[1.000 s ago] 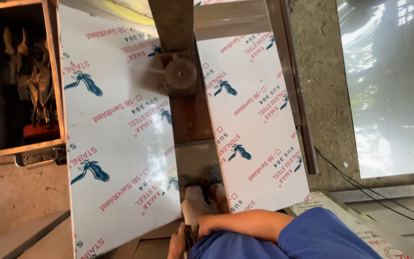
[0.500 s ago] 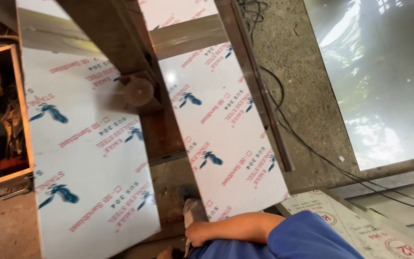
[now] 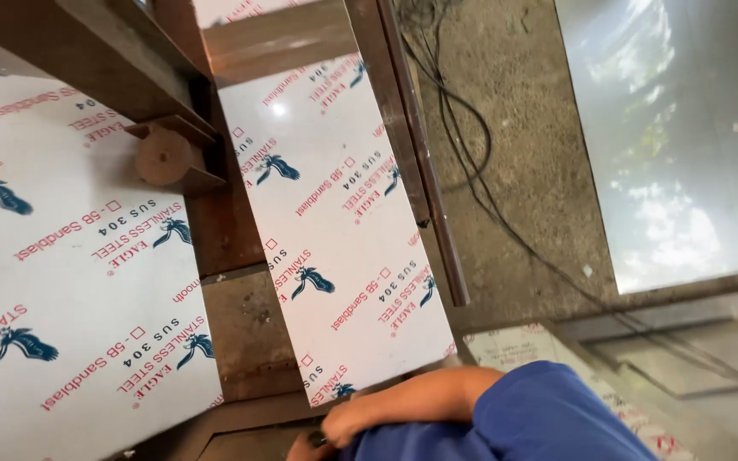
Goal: Measuring, grinding, and marking stainless steel sheets for fabrication in a metal workshop.
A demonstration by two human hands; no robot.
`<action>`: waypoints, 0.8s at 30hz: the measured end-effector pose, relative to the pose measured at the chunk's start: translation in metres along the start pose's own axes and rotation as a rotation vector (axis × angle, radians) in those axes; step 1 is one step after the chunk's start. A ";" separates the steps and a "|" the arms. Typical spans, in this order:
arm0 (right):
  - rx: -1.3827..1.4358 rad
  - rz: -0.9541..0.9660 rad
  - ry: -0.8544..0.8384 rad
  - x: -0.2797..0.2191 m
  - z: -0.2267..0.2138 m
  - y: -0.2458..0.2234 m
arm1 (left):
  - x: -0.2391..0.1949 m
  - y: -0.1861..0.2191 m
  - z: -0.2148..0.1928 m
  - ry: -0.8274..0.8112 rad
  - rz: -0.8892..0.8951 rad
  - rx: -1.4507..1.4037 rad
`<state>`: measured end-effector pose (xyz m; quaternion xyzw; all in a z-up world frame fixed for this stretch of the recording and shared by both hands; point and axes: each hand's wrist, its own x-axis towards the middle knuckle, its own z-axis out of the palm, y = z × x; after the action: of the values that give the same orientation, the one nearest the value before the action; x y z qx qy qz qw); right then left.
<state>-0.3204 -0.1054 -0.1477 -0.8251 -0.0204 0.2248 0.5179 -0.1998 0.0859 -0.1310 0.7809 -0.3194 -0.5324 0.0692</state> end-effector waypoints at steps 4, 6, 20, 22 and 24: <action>-0.006 -0.030 -0.008 -0.044 -0.003 0.031 | 0.040 0.107 -0.021 -0.123 -0.057 0.093; 0.041 -0.054 -0.003 -0.058 0.020 0.016 | 0.010 0.134 -0.020 -0.143 -0.170 0.190; 0.171 -0.081 -0.123 -0.326 0.008 0.102 | 0.010 0.272 0.180 -0.320 -0.307 0.103; 0.281 0.120 -0.033 -0.363 0.054 0.145 | -0.003 0.317 0.205 -0.097 -0.295 0.205; 0.375 0.333 0.029 -0.428 -0.056 0.091 | -0.022 0.394 0.194 -0.033 -0.356 0.162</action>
<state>-0.7010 -0.3093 -0.0563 -0.7097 0.1653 0.2954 0.6179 -0.5421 -0.1663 -0.0199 0.8193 -0.2194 -0.5213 -0.0943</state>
